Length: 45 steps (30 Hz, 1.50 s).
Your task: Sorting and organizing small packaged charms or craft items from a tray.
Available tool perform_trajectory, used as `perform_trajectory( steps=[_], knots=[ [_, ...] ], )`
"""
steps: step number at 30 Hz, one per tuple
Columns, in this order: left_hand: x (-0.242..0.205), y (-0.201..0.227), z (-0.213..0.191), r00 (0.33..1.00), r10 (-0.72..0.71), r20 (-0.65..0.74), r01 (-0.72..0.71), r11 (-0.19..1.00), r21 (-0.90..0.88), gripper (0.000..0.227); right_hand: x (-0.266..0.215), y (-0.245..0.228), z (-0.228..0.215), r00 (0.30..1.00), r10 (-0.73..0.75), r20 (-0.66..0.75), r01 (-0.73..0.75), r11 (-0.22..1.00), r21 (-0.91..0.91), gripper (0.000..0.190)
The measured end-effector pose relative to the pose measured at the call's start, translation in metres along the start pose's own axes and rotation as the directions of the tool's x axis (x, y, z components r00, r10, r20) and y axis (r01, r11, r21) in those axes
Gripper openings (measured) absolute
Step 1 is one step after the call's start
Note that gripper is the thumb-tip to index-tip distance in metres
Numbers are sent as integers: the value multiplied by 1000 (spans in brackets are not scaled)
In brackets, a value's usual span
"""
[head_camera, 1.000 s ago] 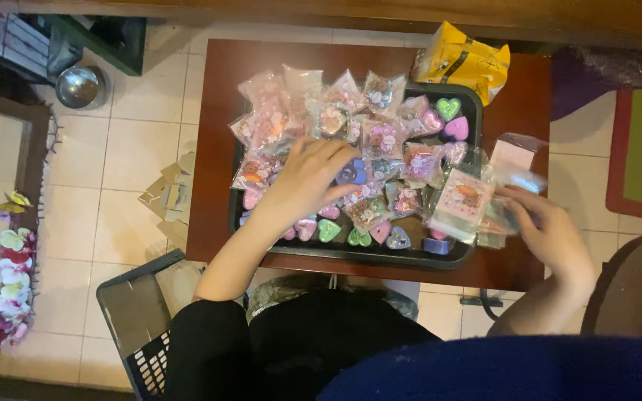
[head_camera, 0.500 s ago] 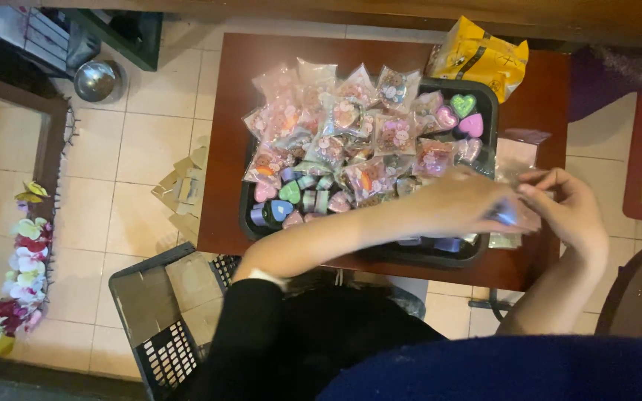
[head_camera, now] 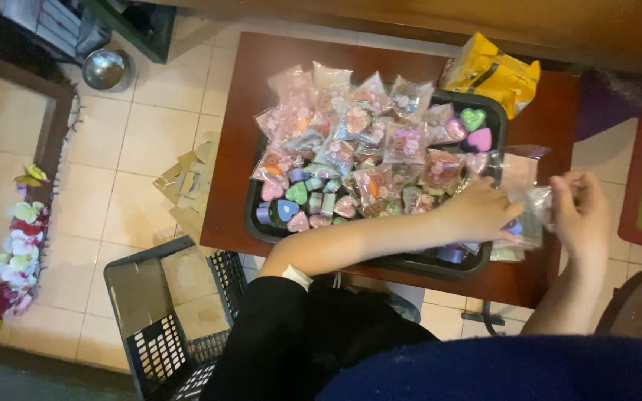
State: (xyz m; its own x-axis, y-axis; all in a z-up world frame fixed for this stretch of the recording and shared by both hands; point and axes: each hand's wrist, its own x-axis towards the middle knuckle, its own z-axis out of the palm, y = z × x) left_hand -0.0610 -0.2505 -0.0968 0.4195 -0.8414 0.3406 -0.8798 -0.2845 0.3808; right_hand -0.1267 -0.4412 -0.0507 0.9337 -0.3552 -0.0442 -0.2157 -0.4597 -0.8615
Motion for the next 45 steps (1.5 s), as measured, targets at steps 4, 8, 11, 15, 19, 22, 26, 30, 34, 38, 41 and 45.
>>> perform_trajectory(
  steps=[4, 8, 11, 15, 19, 22, 26, 30, 34, 38, 41, 45],
  knots=[
    [-3, 15, -8, 997, -73, 20, 71, 996, 55, 61, 9, -51, -1, 976, -205, -67, 155, 883, -443, 21],
    [0, 13, 6, 993, -120, -14, 120, 992, 27, 62, 47, 9, -32, 926, -372, -58, 239, 700, -673, 19],
    [1, 23, 16, 990, -135, -34, 136, 990, 39, 61, 82, 79, -70, 975, -152, -163, 98, 949, -299, 25],
    [4, 12, -15, 993, -96, 66, 105, 982, -155, 64, 28, -113, 2, 958, -229, -170, 238, 971, 36, 6],
    [-19, -8, -97, 970, -129, 204, 207, 879, -429, 61, 69, -78, 54, 878, -471, -81, 455, 876, -160, 19],
    [-59, -37, -148, 915, -179, 361, 375, 708, -599, 56, 78, -95, 106, 832, -553, -34, 552, 833, -44, 16],
    [-122, -112, -156, 967, -255, 21, 103, 312, -944, 58, 66, -135, 167, 947, -313, 67, 280, 911, 303, 16],
    [-168, -148, -197, 735, -634, 239, 217, -113, -970, 59, 41, -176, 210, 870, -395, 294, 222, 848, 481, 33],
    [-193, -174, -197, 738, -657, -156, 176, 410, -895, 46, 34, -200, 232, 767, -570, 295, 522, 821, 231, 42],
    [-199, -164, -199, 722, -654, -225, 93, 414, -905, 37, 26, -206, 238, 843, -387, 374, 361, 922, 139, 49],
    [-193, -150, -216, 734, -637, -235, 98, 441, -892, 38, 20, -206, 232, 788, -560, 257, 572, 820, 33, 48],
    [-192, -143, -230, 773, -602, -202, 204, 537, -818, 41, 19, -198, 229, 613, -749, 253, 784, 617, -73, 45]
  ],
)
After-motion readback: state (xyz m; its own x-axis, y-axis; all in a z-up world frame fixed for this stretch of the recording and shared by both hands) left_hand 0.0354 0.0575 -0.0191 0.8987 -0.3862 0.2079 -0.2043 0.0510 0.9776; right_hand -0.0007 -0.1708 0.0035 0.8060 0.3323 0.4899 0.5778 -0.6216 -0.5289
